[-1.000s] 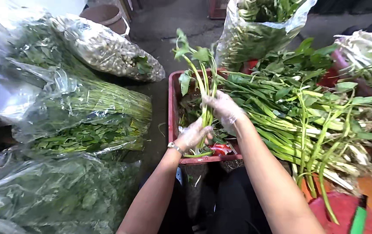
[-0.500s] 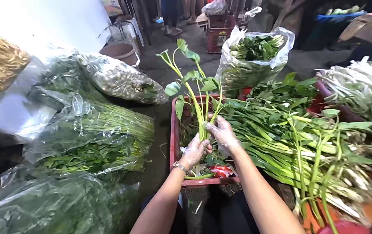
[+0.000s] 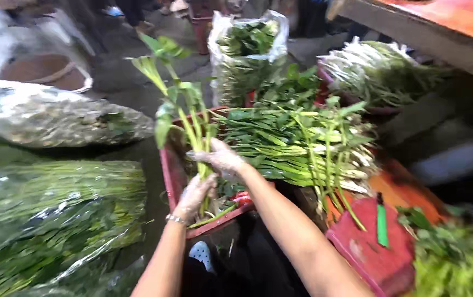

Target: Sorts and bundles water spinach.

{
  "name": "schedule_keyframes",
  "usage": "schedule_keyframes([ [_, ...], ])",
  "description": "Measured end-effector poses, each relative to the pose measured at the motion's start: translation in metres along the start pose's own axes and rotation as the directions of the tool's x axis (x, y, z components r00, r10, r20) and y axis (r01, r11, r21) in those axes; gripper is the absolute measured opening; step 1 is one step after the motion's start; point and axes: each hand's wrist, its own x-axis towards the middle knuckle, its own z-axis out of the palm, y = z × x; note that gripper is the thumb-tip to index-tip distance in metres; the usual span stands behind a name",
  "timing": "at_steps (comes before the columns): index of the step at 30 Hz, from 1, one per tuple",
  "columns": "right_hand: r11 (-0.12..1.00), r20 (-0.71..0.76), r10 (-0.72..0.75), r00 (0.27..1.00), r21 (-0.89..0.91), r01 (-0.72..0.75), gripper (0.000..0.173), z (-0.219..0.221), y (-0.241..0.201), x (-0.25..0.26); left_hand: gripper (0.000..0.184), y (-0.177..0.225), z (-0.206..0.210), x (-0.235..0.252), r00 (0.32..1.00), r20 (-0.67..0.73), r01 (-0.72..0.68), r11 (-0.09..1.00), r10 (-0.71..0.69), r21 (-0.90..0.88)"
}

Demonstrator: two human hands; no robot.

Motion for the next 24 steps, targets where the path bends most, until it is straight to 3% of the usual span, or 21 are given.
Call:
schedule_keyframes([
  [3, 0.907, -0.049, -0.125, 0.991, -0.411, 0.094, 0.056, -0.035, 0.0, -0.029, 0.013, -0.007, -0.007, 0.007, 0.998, 0.019, -0.052, 0.999, 0.052, -0.009],
  [5, 0.841, -0.277, -0.236, 0.931, -0.539, 0.053, 0.041, -0.069, 0.009, -0.073, 0.016, -0.005, -0.011, 0.008, 0.998, -0.007, -0.059, 0.998, 0.06, 0.025],
  [6, 0.806, -0.419, -0.293, 0.859, -0.591, -0.013, 0.036, -0.09, 0.022, -0.096, 0.018, -0.004, -0.012, 0.008, 0.998, -0.023, -0.062, 0.996, 0.063, 0.059],
  [7, 0.784, -0.553, -0.304, 0.776, -0.608, -0.126, 0.035, -0.111, 0.037, -0.12, 0.021, -0.004, -0.013, 0.008, 0.997, -0.038, -0.068, 0.994, 0.072, 0.082],
  [9, 0.775, -0.761, -0.178, 0.624, -0.499, -0.388, 0.049, -0.149, 0.07, -0.159, 0.028, -0.006, -0.011, 0.008, 0.995, -0.044, -0.084, 0.993, 0.088, 0.085],
  [11, 0.749, -0.827, 0.028, 0.562, -0.354, -0.56, 0.059, -0.172, 0.098, -0.181, 0.027, -0.008, -0.005, 0.011, 0.995, -0.042, -0.092, 0.995, 0.094, 0.046],
  [14, 0.748, -0.815, 0.094, 0.571, -0.321, -0.581, 0.039, -0.181, 0.112, -0.194, 0.02, -0.012, 0.007, 0.013, 0.994, -0.057, -0.089, 0.996, 0.089, 0.006],
  [16, 0.843, -0.823, -0.012, 0.568, -0.314, -0.437, 0.031, -0.178, 0.093, -0.198, 0.02, -0.013, 0.015, 0.014, 0.991, -0.071, -0.109, 0.994, 0.11, 0.02],
  [18, 0.948, -0.822, -0.099, 0.561, -0.249, -0.197, 0.024, -0.17, 0.068, -0.189, 0.021, -0.011, 0.026, 0.013, 0.99, -0.078, -0.114, 0.991, 0.119, 0.068],
  [21, 0.995, -0.703, -0.093, 0.705, -0.044, 0.087, 0.018, -0.131, 0.029, -0.152, 0.023, -0.007, 0.043, 0.009, 0.991, -0.07, -0.107, 0.992, 0.111, 0.063],
  [24, 0.994, -0.473, -0.082, 0.877, 0.031, 0.109, 0.02, -0.076, 0.016, -0.104, 0.023, -0.006, 0.049, 0.009, 0.993, -0.011, -0.114, 0.993, 0.114, 0.014],
])
